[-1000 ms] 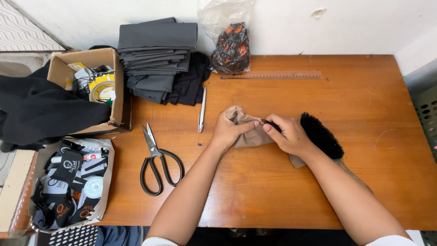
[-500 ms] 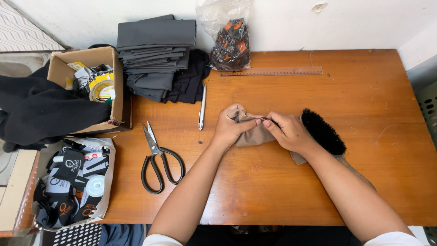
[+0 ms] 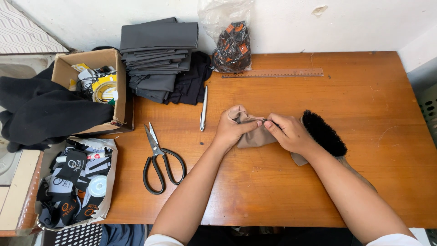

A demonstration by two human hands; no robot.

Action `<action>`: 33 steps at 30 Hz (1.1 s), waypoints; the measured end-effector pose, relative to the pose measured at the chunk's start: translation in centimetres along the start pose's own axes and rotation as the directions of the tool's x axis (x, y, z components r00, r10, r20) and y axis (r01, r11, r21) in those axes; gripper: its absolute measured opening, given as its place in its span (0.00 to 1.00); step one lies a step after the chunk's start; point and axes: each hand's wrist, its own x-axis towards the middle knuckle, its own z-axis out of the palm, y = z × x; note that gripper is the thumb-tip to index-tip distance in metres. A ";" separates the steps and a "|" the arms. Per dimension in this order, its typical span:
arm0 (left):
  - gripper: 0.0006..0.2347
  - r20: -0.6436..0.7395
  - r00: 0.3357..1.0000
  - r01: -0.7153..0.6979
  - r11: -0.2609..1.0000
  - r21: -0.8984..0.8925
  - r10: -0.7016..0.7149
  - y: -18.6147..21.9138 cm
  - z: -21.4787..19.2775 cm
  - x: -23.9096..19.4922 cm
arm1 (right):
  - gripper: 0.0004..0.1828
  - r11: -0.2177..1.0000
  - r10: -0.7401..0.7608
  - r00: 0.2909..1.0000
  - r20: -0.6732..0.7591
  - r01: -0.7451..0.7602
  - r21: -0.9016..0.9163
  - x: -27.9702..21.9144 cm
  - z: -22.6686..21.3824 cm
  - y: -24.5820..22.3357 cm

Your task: The person sits cross-legged and trims the edges of a piece of beige fabric using a small black cutting tool. They then use a wooden brush to smooth the fabric surface before continuing to trim the edges.

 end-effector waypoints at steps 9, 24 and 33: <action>0.15 0.024 1.000 0.001 1.000 -0.014 -0.001 -1.4 -0.6 0.6 | 0.16 0.989 -0.007 1.000 0.020 0.004 0.148 -0.3 0.1 0.8; 0.14 0.000 1.000 0.011 1.000 0.003 -0.011 -1.7 -0.8 0.7 | 0.20 0.995 -0.045 0.999 0.002 0.045 0.092 -0.1 0.1 0.4; 0.14 -0.027 1.000 0.006 0.999 0.047 -0.005 -1.7 -0.8 0.7 | 0.20 0.998 -0.047 0.999 -0.011 0.048 0.035 -0.1 0.0 0.1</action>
